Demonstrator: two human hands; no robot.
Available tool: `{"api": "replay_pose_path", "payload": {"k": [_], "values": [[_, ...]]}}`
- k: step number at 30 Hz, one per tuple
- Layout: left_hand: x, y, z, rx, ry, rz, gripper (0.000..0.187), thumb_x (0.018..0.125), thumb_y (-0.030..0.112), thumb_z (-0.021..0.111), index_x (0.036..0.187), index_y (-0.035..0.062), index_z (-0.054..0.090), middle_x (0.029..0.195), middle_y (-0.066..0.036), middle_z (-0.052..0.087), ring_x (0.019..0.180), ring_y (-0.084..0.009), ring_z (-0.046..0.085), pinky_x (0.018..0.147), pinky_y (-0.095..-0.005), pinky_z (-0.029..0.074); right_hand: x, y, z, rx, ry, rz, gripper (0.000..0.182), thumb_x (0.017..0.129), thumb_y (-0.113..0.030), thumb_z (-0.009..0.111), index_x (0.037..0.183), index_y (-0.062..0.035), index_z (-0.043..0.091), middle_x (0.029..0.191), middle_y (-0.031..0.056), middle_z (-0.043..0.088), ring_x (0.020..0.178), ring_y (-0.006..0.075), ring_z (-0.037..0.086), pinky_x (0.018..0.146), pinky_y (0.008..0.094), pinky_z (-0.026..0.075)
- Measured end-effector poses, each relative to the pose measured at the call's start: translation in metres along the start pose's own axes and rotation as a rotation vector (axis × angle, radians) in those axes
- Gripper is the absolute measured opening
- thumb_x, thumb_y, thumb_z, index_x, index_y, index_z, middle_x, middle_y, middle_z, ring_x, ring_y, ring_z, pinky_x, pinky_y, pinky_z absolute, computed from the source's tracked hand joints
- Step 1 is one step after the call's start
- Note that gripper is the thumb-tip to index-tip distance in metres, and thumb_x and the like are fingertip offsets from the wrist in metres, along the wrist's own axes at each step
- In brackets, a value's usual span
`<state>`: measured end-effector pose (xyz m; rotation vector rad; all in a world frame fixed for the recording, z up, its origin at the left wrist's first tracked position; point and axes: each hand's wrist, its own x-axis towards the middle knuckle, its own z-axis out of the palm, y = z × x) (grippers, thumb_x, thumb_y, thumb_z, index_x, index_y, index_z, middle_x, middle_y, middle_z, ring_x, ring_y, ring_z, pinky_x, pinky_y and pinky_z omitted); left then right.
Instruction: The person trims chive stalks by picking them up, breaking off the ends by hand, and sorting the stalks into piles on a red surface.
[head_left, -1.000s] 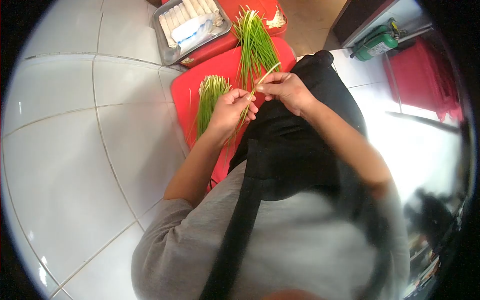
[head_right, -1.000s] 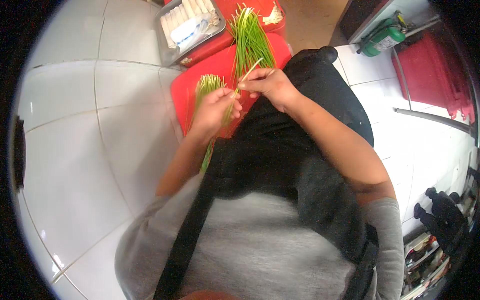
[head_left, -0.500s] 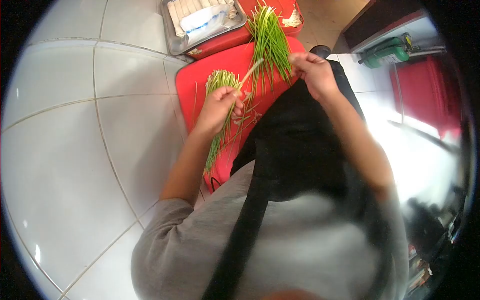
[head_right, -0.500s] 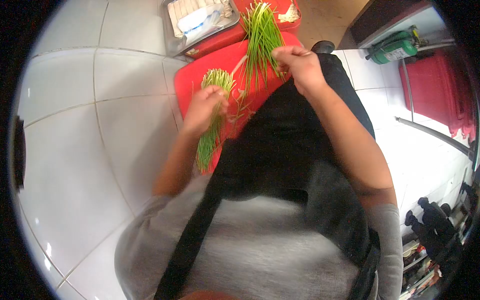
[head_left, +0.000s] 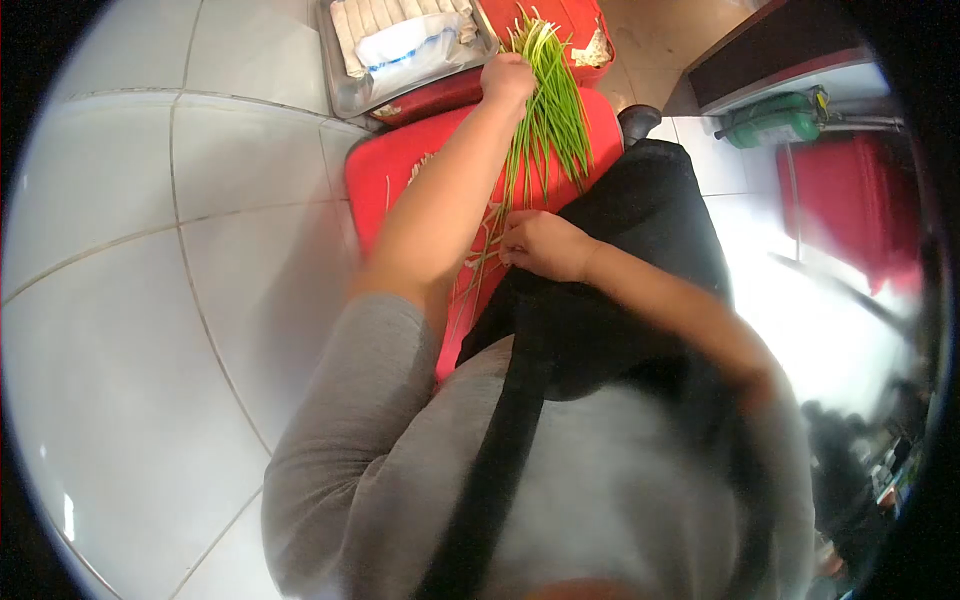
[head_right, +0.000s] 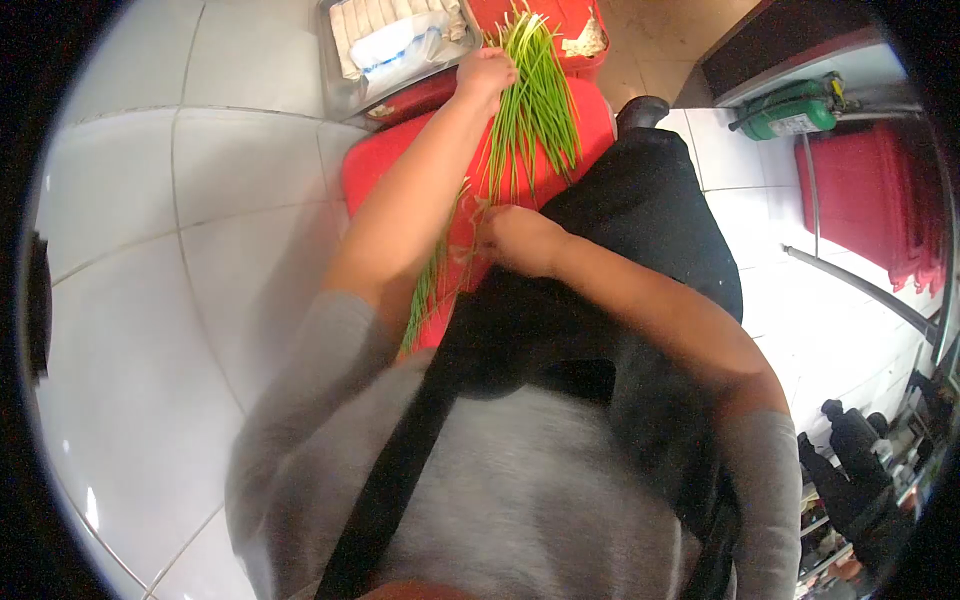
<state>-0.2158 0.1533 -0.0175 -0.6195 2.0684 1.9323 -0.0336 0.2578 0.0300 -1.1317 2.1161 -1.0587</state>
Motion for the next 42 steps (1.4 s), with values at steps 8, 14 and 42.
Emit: {"api": "replay_pose_path", "payload": {"k": [8, 14, 42], "values": [[-0.041, -0.008, -0.081, -0.08, -0.009, 0.279, 0.028, 0.085, 0.016, 0.057, 0.108, 0.0007, 0.058, 0.093, -0.008, 0.062, 0.085, -0.0166, 0.057, 0.075, -0.0285, 0.045, 0.005, 0.007, 0.022, -0.08, -0.103, 0.036, 0.01, 0.069, -0.009, 0.06, 0.079, -0.0072, 0.059, 0.082, 0.0106, 0.058, 0.077, 0.0295, 0.058, 0.069, 0.0394, 0.047], [-0.101, -0.066, -0.208, 0.238, 0.328, 0.088, 0.017, 0.082, 0.018, 0.059, 0.088, 0.0026, 0.062, 0.081, -0.007, 0.063, 0.077, -0.0137, 0.059, 0.069, -0.0266, 0.046, 0.004, -0.011, -0.001, -0.075, -0.106, 0.051, 0.015, 0.072, -0.016, 0.06, 0.083, -0.0078, 0.057, 0.081, 0.0117, 0.06, 0.079, 0.032, 0.058, 0.07, 0.0413, 0.046], [-0.212, -0.024, -0.161, 0.116, 0.015, 0.041, 0.012, 0.087, 0.01, 0.051, 0.092, -0.0006, 0.054, 0.078, -0.007, 0.061, 0.067, -0.012, 0.059, 0.062, -0.0246, 0.047, 0.003, -0.014, -0.017, 0.488, 0.388, 0.173, 0.014, 0.08, -0.015, 0.062, 0.086, -0.0023, 0.062, 0.078, 0.0055, 0.061, 0.072, 0.0147, 0.058, 0.069, 0.0255, 0.044]]}}
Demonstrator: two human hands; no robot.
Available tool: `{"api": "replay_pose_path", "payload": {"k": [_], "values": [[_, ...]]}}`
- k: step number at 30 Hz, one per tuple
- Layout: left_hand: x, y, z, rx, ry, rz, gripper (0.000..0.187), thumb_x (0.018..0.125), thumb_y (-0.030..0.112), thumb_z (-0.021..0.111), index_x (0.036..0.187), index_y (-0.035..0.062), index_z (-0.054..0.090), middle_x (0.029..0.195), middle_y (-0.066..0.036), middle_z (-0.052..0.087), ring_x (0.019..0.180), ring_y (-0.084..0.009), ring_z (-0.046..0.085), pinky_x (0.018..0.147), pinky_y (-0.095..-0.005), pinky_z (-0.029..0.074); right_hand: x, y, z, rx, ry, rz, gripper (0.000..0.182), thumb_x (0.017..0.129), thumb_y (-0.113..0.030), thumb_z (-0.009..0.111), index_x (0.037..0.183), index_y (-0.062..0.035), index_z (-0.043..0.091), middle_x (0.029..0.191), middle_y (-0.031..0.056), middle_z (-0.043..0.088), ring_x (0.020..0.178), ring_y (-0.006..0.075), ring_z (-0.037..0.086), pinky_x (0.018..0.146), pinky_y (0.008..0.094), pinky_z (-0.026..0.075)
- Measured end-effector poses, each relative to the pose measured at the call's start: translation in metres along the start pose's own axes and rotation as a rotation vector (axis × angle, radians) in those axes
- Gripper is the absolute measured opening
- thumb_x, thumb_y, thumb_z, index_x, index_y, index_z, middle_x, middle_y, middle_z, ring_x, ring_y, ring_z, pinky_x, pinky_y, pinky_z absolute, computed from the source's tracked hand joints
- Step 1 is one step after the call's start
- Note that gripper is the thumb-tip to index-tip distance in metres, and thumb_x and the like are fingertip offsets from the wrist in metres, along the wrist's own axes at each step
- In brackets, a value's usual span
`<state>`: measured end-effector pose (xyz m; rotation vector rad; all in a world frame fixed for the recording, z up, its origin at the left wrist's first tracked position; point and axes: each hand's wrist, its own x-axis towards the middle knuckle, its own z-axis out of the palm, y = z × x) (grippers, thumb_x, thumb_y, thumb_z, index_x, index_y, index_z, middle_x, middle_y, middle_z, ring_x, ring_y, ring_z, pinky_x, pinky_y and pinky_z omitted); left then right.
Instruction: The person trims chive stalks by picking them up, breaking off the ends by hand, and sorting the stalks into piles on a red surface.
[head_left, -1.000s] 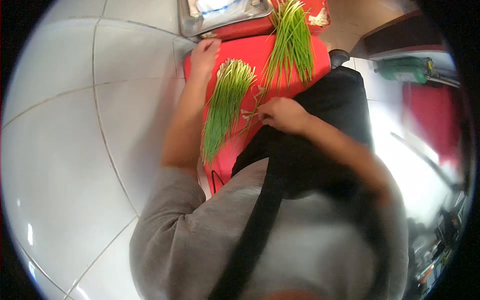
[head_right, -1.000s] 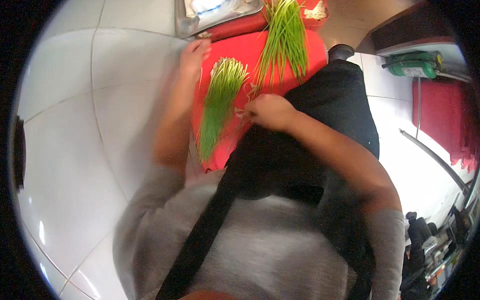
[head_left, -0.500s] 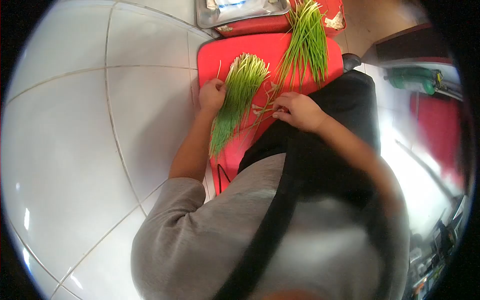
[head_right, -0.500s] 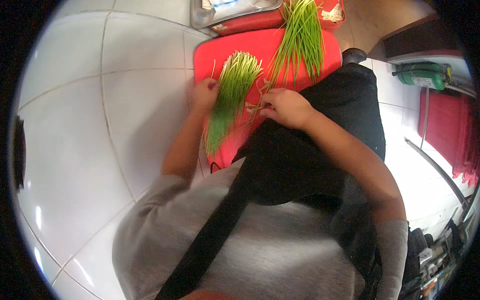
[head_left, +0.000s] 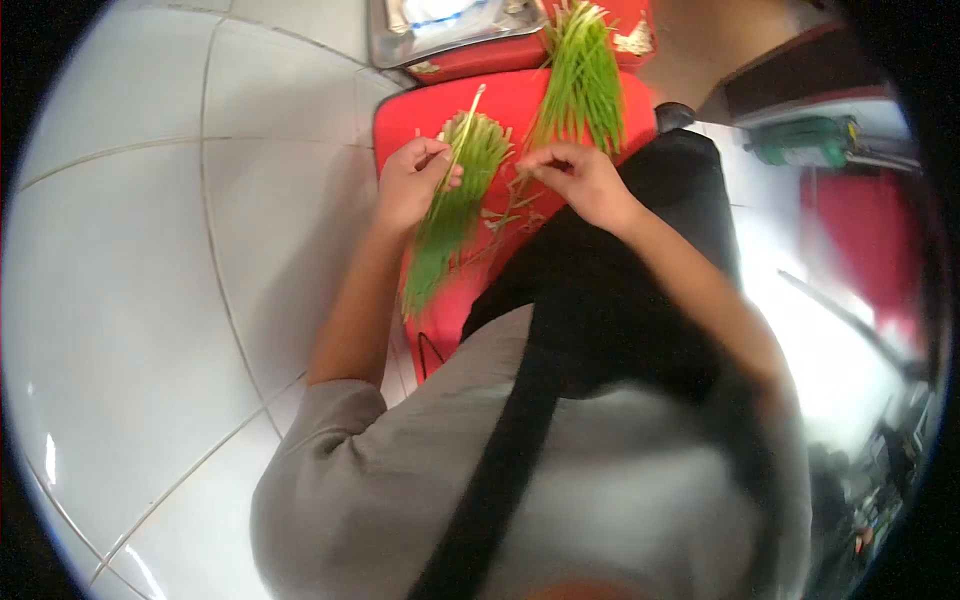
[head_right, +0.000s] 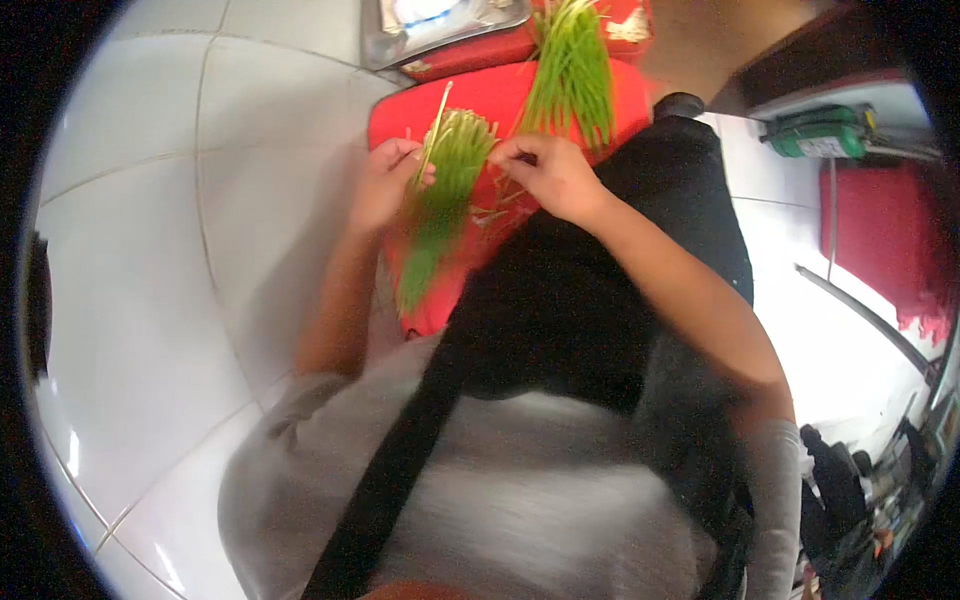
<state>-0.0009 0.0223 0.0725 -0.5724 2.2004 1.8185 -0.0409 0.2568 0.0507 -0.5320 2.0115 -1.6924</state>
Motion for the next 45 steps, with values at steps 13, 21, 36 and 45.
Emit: {"api": "replay_pose_path", "payload": {"k": [13, 21, 36, 45], "values": [[-0.016, 0.037, 0.085, -0.262, -0.426, -0.055, 0.018, 0.088, 0.012, 0.051, 0.099, -0.0004, 0.055, 0.087, -0.009, 0.063, 0.073, -0.0144, 0.061, 0.067, -0.0242, 0.048, -0.027, -0.019, -0.033, 0.537, 0.173, 0.188, 0.017, 0.084, -0.02, 0.06, 0.09, -0.0044, 0.062, 0.078, -0.0026, 0.059, 0.062, 0.0037, 0.048, 0.059, 0.0188, 0.038], [-0.029, 0.043, 0.096, -0.074, -0.275, 0.091, 0.009, 0.084, 0.009, 0.058, 0.088, 0.0002, 0.058, 0.077, -0.006, 0.063, 0.066, -0.0102, 0.059, 0.06, -0.0215, 0.046, -0.033, -0.018, -0.028, 0.287, 0.219, 0.11, 0.016, 0.077, -0.018, 0.068, 0.08, -0.0027, 0.066, 0.069, -0.002, 0.058, 0.064, 0.0052, 0.048, 0.06, 0.0214, 0.04], [-0.012, 0.023, 0.064, -0.018, -0.214, 0.14, 0.01, 0.085, 0.01, 0.056, 0.087, 0.0004, 0.058, 0.074, -0.005, 0.063, 0.062, -0.0081, 0.058, 0.056, -0.0191, 0.044, -0.039, -0.019, -0.104, 0.643, 0.474, 0.169, 0.009, 0.086, -0.015, 0.055, 0.087, -0.0057, 0.057, 0.079, 0.0017, 0.059, 0.071, 0.0109, 0.057, 0.061, 0.0238, 0.046], [-0.024, 0.034, 0.069, 0.14, -0.382, 0.105, 0.01, 0.086, 0.014, 0.055, 0.085, 0.004, 0.058, 0.064, 0.001, 0.055, 0.051, -0.0054, 0.048, 0.048, -0.0192, 0.039, -0.032, -0.033, -0.016, 0.896, 0.013, 0.383, 0.016, 0.081, -0.009, 0.062, 0.096, -0.0033, 0.058, 0.077, 0.0029, 0.061, 0.064, 0.0096, 0.058, 0.059, 0.0217, 0.051]]}}
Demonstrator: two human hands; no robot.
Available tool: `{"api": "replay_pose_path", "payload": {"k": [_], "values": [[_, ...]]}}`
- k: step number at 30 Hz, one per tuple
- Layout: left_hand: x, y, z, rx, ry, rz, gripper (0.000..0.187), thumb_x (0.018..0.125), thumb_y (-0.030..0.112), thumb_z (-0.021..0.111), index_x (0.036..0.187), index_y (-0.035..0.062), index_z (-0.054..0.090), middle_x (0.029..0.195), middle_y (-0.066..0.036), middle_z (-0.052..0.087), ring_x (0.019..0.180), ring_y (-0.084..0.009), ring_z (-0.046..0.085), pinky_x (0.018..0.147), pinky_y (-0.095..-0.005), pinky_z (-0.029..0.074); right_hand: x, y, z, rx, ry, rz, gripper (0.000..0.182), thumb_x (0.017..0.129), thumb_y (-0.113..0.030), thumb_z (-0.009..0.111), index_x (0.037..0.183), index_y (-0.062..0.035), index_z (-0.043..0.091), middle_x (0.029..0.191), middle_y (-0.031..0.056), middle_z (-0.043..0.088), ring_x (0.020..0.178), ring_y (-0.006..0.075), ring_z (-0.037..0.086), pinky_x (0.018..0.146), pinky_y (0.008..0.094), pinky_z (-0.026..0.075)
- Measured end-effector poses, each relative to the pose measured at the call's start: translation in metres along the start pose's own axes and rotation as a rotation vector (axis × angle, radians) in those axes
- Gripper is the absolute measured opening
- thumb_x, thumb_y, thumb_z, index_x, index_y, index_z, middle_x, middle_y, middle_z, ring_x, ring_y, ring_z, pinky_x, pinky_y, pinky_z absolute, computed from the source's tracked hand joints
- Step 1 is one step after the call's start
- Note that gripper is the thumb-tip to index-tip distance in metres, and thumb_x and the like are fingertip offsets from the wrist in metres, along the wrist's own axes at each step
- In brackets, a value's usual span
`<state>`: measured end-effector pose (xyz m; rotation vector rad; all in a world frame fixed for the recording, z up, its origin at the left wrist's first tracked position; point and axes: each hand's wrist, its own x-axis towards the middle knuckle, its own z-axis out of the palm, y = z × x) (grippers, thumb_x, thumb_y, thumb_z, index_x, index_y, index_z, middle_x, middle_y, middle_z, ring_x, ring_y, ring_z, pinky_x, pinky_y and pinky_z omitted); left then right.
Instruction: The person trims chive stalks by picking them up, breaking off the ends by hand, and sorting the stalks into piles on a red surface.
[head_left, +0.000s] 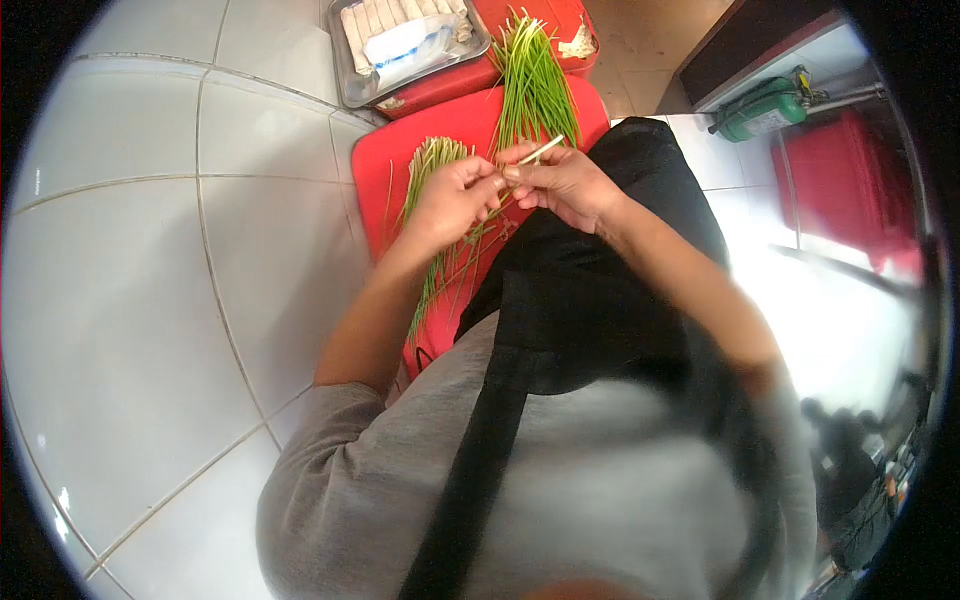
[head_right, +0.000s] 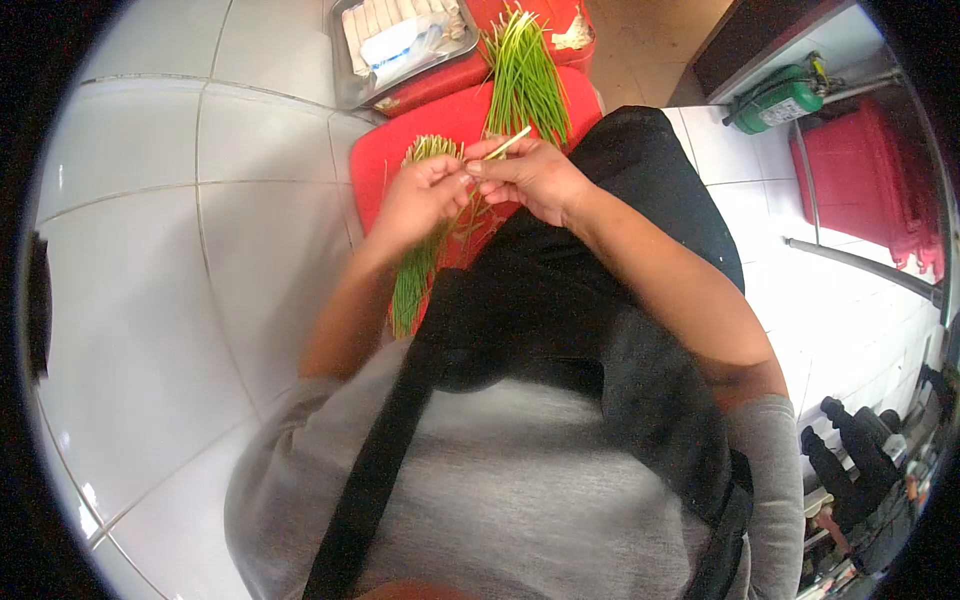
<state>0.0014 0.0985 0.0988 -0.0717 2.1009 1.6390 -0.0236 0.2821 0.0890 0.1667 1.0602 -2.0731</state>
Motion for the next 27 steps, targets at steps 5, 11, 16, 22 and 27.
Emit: {"api": "replay_pose_path", "payload": {"k": [5, 11, 16, 22, 27], "values": [[-0.007, -0.002, -0.009, -0.008, -0.026, -0.092, 0.011, 0.086, 0.013, 0.054, 0.083, 0.0039, 0.057, 0.065, 0.001, 0.054, 0.053, -0.0051, 0.048, 0.049, -0.0191, 0.039, 0.009, 0.0, -0.02, -0.003, 0.064, -0.067, 0.01, 0.082, -0.01, 0.061, 0.089, -0.0031, 0.06, 0.076, 0.0027, 0.06, 0.062, 0.0097, 0.057, 0.058, 0.0224, 0.05], [-0.009, -0.015, -0.029, -0.008, 0.027, -0.111, 0.011, 0.086, 0.015, 0.053, 0.086, 0.0051, 0.057, 0.066, 0.002, 0.055, 0.056, -0.0055, 0.048, 0.052, -0.0184, 0.038, 0.014, -0.021, -0.067, 0.024, 0.188, -0.194, 0.012, 0.083, -0.01, 0.059, 0.091, -0.0012, 0.059, 0.077, 0.0034, 0.06, 0.061, 0.0099, 0.057, 0.057, 0.0224, 0.05], [-0.005, -0.008, -0.014, 0.038, 0.121, -0.02, 0.01, 0.084, 0.014, 0.057, 0.085, 0.0038, 0.059, 0.068, -0.001, 0.058, 0.054, -0.0067, 0.05, 0.05, -0.0205, 0.041, 0.01, -0.004, -0.024, -0.089, 0.1, 0.035, 0.016, 0.08, -0.011, 0.064, 0.092, -0.0024, 0.059, 0.079, 0.0036, 0.061, 0.064, 0.0094, 0.058, 0.059, 0.0214, 0.051], [-0.013, 0.0, 0.002, 0.548, 0.322, 0.315, 0.007, 0.081, 0.013, 0.058, 0.082, 0.0058, 0.056, 0.07, -0.009, 0.058, 0.059, -0.0227, 0.057, 0.053, -0.0324, 0.044, 0.015, 0.008, -0.008, -0.029, 0.04, 0.052, 0.014, 0.081, -0.011, 0.064, 0.09, -0.0028, 0.059, 0.077, 0.0017, 0.059, 0.063, 0.0087, 0.056, 0.057, 0.022, 0.047], [-0.016, 0.003, 0.007, 0.784, 0.427, 0.474, 0.007, 0.08, 0.013, 0.058, 0.079, 0.0069, 0.054, 0.074, -0.012, 0.058, 0.067, -0.0312, 0.057, 0.057, -0.0394, 0.045, 0.021, 0.001, -0.028, 0.038, 0.107, -0.058, 0.01, 0.083, -0.011, 0.06, 0.087, -0.0023, 0.058, 0.074, 0.0017, 0.058, 0.062, 0.009, 0.054, 0.057, 0.022, 0.046]]}}
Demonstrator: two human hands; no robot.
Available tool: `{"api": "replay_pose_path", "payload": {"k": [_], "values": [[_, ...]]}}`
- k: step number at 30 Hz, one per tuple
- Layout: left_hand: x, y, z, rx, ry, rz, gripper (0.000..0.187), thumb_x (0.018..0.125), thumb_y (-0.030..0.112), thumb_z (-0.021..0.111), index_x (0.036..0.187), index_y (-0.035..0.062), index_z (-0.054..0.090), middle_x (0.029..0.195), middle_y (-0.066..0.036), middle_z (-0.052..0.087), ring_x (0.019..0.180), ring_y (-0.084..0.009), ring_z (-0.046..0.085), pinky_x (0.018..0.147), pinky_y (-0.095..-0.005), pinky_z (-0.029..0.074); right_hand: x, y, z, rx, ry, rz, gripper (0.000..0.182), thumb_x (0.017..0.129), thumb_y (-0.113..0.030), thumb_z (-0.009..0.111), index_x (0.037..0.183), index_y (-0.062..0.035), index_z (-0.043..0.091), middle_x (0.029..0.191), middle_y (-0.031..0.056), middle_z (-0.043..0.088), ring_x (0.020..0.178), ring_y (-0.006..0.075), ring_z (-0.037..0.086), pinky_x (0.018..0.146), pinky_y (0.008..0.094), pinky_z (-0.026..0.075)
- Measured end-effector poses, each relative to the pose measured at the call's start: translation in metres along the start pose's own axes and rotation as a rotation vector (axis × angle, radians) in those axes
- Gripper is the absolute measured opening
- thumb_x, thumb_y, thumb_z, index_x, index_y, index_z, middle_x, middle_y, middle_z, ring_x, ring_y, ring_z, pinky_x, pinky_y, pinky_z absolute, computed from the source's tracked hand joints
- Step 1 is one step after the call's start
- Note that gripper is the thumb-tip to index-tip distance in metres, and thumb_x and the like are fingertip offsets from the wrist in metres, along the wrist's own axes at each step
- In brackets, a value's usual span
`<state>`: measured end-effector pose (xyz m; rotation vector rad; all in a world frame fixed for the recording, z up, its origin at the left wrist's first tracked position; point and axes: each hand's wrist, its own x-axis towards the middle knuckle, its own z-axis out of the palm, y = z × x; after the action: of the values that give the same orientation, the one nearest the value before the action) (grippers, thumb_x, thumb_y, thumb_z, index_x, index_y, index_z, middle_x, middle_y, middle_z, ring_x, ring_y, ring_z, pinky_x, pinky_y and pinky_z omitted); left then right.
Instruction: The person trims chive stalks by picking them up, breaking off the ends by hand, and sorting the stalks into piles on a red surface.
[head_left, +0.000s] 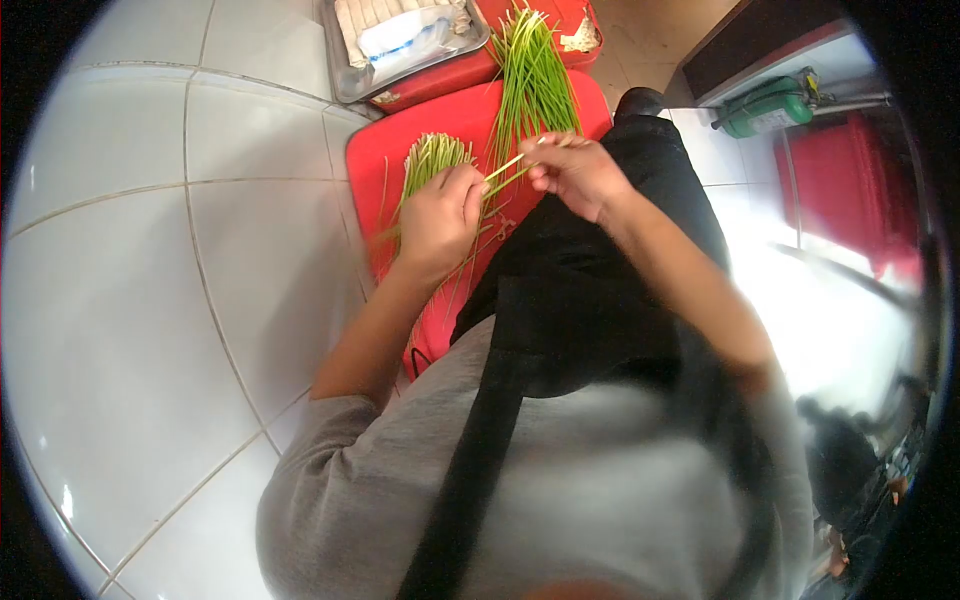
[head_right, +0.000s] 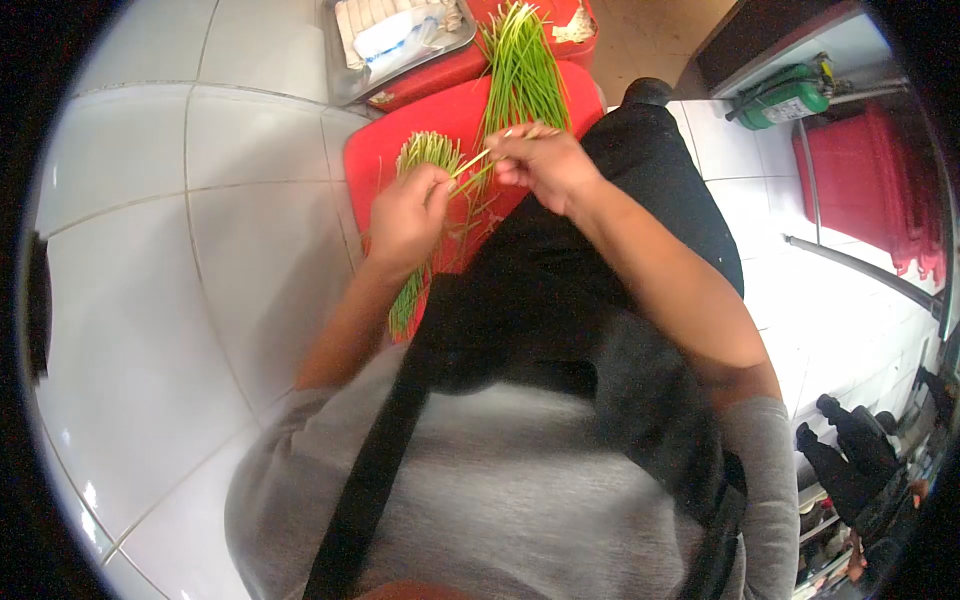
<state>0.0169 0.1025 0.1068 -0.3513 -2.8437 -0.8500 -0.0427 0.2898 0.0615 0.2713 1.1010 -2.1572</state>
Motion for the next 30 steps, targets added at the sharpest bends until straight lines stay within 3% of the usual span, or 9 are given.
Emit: {"api": "replay_pose_path", "payload": {"k": [5, 12, 15, 17, 19, 23, 25, 27, 30], "values": [[0.0, -0.001, -0.009, 0.011, -0.018, -0.069, 0.01, 0.08, 0.012, 0.059, 0.083, 0.0039, 0.056, 0.077, -0.014, 0.058, 0.073, -0.0323, 0.057, 0.064, -0.0376, 0.045, 0.013, -0.015, -0.047, 0.098, 0.124, -0.113, 0.013, 0.083, -0.014, 0.061, 0.088, -0.0027, 0.059, 0.073, 0.0012, 0.06, 0.056, 0.0087, 0.056, 0.054, 0.0216, 0.049], [0.003, 0.0, -0.006, -0.105, -0.004, -0.071, 0.009, 0.081, 0.014, 0.058, 0.079, 0.0053, 0.055, 0.071, -0.01, 0.058, 0.064, -0.0258, 0.059, 0.055, -0.0355, 0.044, -0.005, -0.007, -0.004, -0.003, -0.02, 0.079, 0.014, 0.081, -0.012, 0.064, 0.091, -0.0034, 0.06, 0.075, 0.0013, 0.061, 0.061, 0.009, 0.058, 0.057, 0.0213, 0.05], [-0.001, -0.008, -0.006, -0.35, -0.213, -0.336, 0.008, 0.082, 0.012, 0.057, 0.081, 0.0043, 0.056, 0.069, -0.008, 0.059, 0.06, -0.0163, 0.058, 0.054, -0.0308, 0.044, 0.003, -0.005, -0.011, 0.026, -0.042, 0.014, 0.012, 0.081, -0.01, 0.063, 0.091, -0.0039, 0.06, 0.073, 0.0007, 0.06, 0.06, 0.0088, 0.057, 0.057, 0.0218, 0.05], [-0.002, -0.016, -0.011, -0.366, -0.244, -0.395, 0.008, 0.083, 0.012, 0.056, 0.083, 0.0044, 0.056, 0.067, -0.005, 0.058, 0.056, -0.0115, 0.053, 0.052, -0.0272, 0.042, 0.005, -0.011, -0.019, 0.062, 0.11, -0.068, 0.009, 0.082, -0.009, 0.061, 0.089, -0.0035, 0.059, 0.07, 0.0009, 0.059, 0.058, 0.0093, 0.056, 0.057, 0.0223, 0.05], [0.001, -0.032, -0.012, -0.51, -0.245, -0.491, 0.008, 0.085, 0.012, 0.055, 0.086, 0.0047, 0.057, 0.066, -0.003, 0.057, 0.054, -0.0086, 0.049, 0.049, -0.0241, 0.039, 0.009, -0.013, -0.036, 0.062, 0.077, -0.081, 0.009, 0.083, -0.009, 0.06, 0.089, -0.0029, 0.058, 0.072, 0.0024, 0.059, 0.06, 0.0103, 0.056, 0.058, 0.0237, 0.051], [0.044, -0.056, 0.016, -0.937, -0.168, -0.671, 0.011, 0.088, 0.014, 0.051, 0.09, 0.0058, 0.058, 0.066, 0.001, 0.053, 0.05, -0.0059, 0.043, 0.045, -0.0191, 0.033, 0.0, -0.001, -0.019, -0.103, 0.003, 0.09, 0.013, 0.08, -0.007, 0.063, 0.091, -0.0018, 0.058, 0.079, 0.0046, 0.061, 0.067, 0.0123, 0.06, 0.064, 0.0253, 0.052], [0.08, -0.066, 0.05, -1.035, -0.152, -0.743, 0.011, 0.088, 0.015, 0.051, 0.09, 0.0059, 0.058, 0.067, 0.001, 0.053, 0.05, -0.0057, 0.043, 0.044, -0.0188, 0.034, -0.002, 0.007, -0.011, -0.186, -0.143, 0.161, 0.017, 0.076, -0.002, 0.064, 0.092, -0.0018, 0.058, 0.083, 0.0057, 0.06, 0.072, 0.0145, 0.06, 0.068, 0.0271, 0.051], [0.12, -0.074, 0.082, -1.143, -0.216, -0.767, 0.014, 0.088, 0.012, 0.049, 0.099, 0.0064, 0.057, 0.073, 0.001, 0.054, 0.063, -0.0067, 0.049, 0.051, -0.0194, 0.04, -0.008, 0.01, -0.003, -0.269, -0.248, 0.147, 0.021, 0.073, 0.003, 0.064, 0.093, -0.0015, 0.058, 0.086, 0.0063, 0.06, 0.076, 0.0158, 0.06, 0.07, 0.028, 0.05], [0.182, -0.086, 0.137, -1.051, -0.119, -0.723, 0.014, 0.088, 0.013, 0.049, 0.098, 0.0059, 0.056, 0.077, -0.003, 0.057, 0.064, -0.01, 0.052, 0.052, -0.0226, 0.043, -0.007, 0.017, -0.003, -0.398, -0.276, 0.181, 0.016, 0.074, 0.0, 0.065, 0.088, -0.0016, 0.059, 0.083, 0.0053, 0.06, 0.075, 0.015, 0.059, 0.069, 0.0282, 0.05]]}}
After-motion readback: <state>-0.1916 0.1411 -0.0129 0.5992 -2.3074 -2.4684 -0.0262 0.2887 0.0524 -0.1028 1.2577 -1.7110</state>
